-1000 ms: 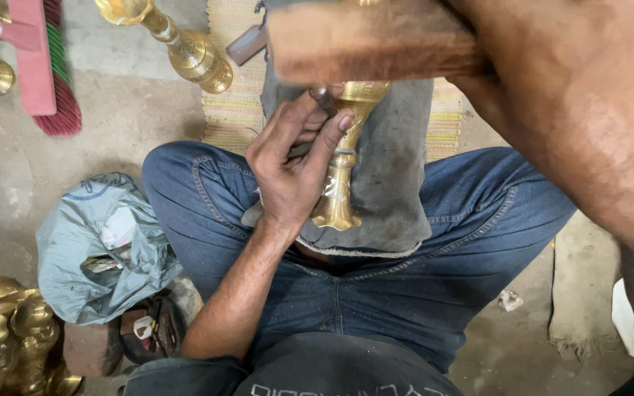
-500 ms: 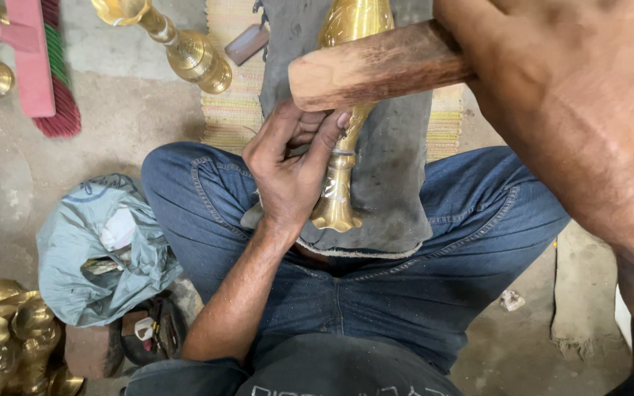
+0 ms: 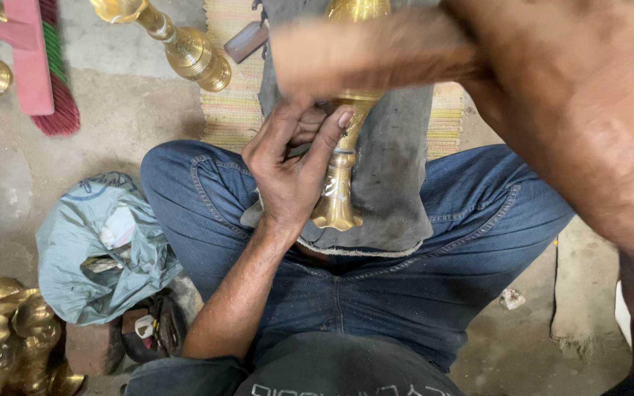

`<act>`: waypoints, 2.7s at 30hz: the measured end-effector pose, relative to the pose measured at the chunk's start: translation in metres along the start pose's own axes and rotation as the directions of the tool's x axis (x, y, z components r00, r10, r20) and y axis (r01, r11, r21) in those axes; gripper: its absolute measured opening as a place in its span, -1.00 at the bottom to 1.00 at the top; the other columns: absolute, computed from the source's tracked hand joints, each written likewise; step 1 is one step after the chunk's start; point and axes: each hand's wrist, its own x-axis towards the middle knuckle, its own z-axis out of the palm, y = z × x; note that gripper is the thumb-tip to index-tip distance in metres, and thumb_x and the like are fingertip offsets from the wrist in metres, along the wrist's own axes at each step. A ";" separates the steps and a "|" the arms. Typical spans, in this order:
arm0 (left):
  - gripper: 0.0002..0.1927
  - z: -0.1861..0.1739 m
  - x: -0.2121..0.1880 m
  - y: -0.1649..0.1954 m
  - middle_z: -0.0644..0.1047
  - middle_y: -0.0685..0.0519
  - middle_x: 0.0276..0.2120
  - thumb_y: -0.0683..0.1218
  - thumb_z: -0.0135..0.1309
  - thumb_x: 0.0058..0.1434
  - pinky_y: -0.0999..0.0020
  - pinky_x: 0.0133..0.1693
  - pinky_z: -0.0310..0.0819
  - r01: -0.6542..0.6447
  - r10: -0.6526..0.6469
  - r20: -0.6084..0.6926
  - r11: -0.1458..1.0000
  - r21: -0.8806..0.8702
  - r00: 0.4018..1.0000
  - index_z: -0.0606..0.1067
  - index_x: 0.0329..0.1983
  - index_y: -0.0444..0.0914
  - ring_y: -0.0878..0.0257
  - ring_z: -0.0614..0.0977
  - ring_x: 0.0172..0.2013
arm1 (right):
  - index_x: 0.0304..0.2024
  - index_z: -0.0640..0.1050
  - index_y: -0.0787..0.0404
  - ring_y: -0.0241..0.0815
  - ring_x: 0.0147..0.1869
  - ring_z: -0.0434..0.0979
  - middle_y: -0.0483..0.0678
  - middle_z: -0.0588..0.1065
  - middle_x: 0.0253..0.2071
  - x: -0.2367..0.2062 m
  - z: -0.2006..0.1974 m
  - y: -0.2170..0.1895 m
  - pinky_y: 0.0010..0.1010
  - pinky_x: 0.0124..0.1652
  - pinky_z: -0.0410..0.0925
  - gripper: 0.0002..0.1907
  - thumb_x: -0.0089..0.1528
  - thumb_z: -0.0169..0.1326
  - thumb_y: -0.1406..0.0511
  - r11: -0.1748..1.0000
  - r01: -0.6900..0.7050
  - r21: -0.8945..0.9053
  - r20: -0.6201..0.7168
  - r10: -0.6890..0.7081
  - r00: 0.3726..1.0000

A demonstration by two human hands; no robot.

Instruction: The person sits cross-legged on the floor with a brass vase resting on a cushion on their lap. They hold a small punch against the vase's surface and strike it with a wooden mallet, repositioning the punch around the vase to work the metal.

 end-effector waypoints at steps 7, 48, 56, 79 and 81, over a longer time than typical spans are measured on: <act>-0.78 -0.001 -0.003 0.003 0.63 0.05 -0.28 -0.28 0.34 0.35 0.55 -0.25 0.68 -0.006 0.006 0.000 0.999 0.046 1.000 0.53 -0.03 -0.33 0.38 0.73 -0.30 | -0.08 0.52 0.13 -0.20 -0.13 0.58 -0.13 0.51 -0.22 0.000 -0.001 -0.002 -0.41 -0.12 0.40 -0.78 0.26 0.25 0.29 1.000 -0.010 -0.007 0.005 0.010 1.000; -0.56 0.017 -0.070 0.015 0.59 -0.17 -0.05 -0.30 0.17 0.44 0.31 -0.21 0.77 -0.082 0.062 -0.077 0.949 -0.306 0.995 0.28 0.28 -0.29 0.12 0.76 -0.22 | 0.29 0.37 0.32 -0.34 -0.38 0.52 -0.07 0.56 -0.17 0.034 0.143 -0.006 -0.49 -0.44 0.42 -0.30 0.26 0.38 0.15 -0.119 -0.381 0.917 0.399 0.290 0.870; -0.70 0.008 -0.051 0.004 0.65 -0.16 -0.12 -0.26 0.20 0.43 0.33 -0.19 0.75 0.354 -0.347 0.101 0.822 -0.445 0.932 0.48 0.19 -0.34 0.19 0.76 -0.19 | 0.17 0.46 0.36 0.21 -0.15 0.67 0.27 0.62 -0.21 0.043 0.127 -0.024 -0.05 -0.19 0.50 -0.20 0.18 0.42 -0.08 0.611 -0.406 0.679 0.105 0.467 0.878; -0.60 -0.018 0.068 -0.005 0.62 0.03 -0.10 -0.18 0.34 0.38 0.43 -0.01 0.80 -0.370 0.306 0.475 0.928 0.045 0.825 0.50 0.22 -0.28 0.24 0.75 -0.06 | 0.21 0.48 0.30 0.11 0.03 0.58 0.11 0.54 -0.03 -0.051 0.065 -0.040 -0.13 0.05 0.42 -0.44 0.16 0.31 0.53 0.772 -0.411 0.485 -0.116 0.522 0.845; -0.61 -0.019 0.068 -0.003 0.62 0.03 -0.11 -0.18 0.34 0.38 0.44 -0.01 0.80 -0.366 0.298 0.472 0.929 0.056 0.830 0.50 0.22 -0.28 0.25 0.75 -0.07 | 0.14 0.51 0.29 0.11 -0.03 0.58 0.09 0.54 -0.10 -0.050 0.063 -0.037 -0.13 0.00 0.41 -0.52 0.19 0.34 0.49 0.809 -0.411 0.420 -0.150 0.508 0.848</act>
